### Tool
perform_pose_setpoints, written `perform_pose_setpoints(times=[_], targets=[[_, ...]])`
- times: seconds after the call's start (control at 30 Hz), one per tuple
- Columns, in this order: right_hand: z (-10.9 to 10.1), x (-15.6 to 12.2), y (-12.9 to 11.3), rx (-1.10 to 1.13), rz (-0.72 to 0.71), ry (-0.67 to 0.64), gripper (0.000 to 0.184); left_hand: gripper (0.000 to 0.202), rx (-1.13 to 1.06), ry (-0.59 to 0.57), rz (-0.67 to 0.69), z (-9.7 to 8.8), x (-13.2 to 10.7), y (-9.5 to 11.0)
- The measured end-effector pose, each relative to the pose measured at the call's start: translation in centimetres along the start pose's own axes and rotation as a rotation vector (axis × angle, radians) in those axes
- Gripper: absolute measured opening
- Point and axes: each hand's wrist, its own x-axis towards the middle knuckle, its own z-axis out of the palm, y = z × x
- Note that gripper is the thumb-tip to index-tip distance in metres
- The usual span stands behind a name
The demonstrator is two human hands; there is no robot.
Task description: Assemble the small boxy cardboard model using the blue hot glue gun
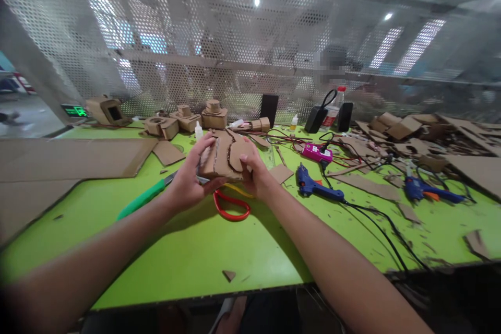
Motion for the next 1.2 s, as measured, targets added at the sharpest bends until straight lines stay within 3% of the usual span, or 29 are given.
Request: perform_pose_setpoints(times=[0.27, 0.6, 0.7, 0.87, 1.03, 1.2], targets=[[-0.1, 0.1, 0.0, 0.161, 0.006, 0.004, 0.068, 0.080, 0.019, 0.003, 0.062, 0.0, 0.1, -0.6], [0.0, -0.2, -0.6, 0.153, -0.034, 0.012, 0.062, 0.082, 0.007, 0.004, 0.064, -0.3, 0.1, -0.8], [0.3, -0.1, -0.5, 0.159, -0.050, 0.099, 0.059, 0.087, -0.040, -0.013, -0.052, -0.2, 0.0, -1.2], [0.4, 0.2, -0.3, 0.135, -0.100, 0.189, 0.060, 0.091, -0.240, -0.047, -0.394, -0.5, 0.1, -2.2], [-0.1, 0.2, 1.1, -0.117, -0.252, 0.070, 0.068, 0.082, -0.393, -0.037, -0.538, -0.8, 0.2, -2.4], [-0.6, -0.4, 1.9, -0.389, -0.364, -0.061, 0.080, 0.075, -0.575, -0.045, -0.529, -0.9, -0.1, -2.4]])
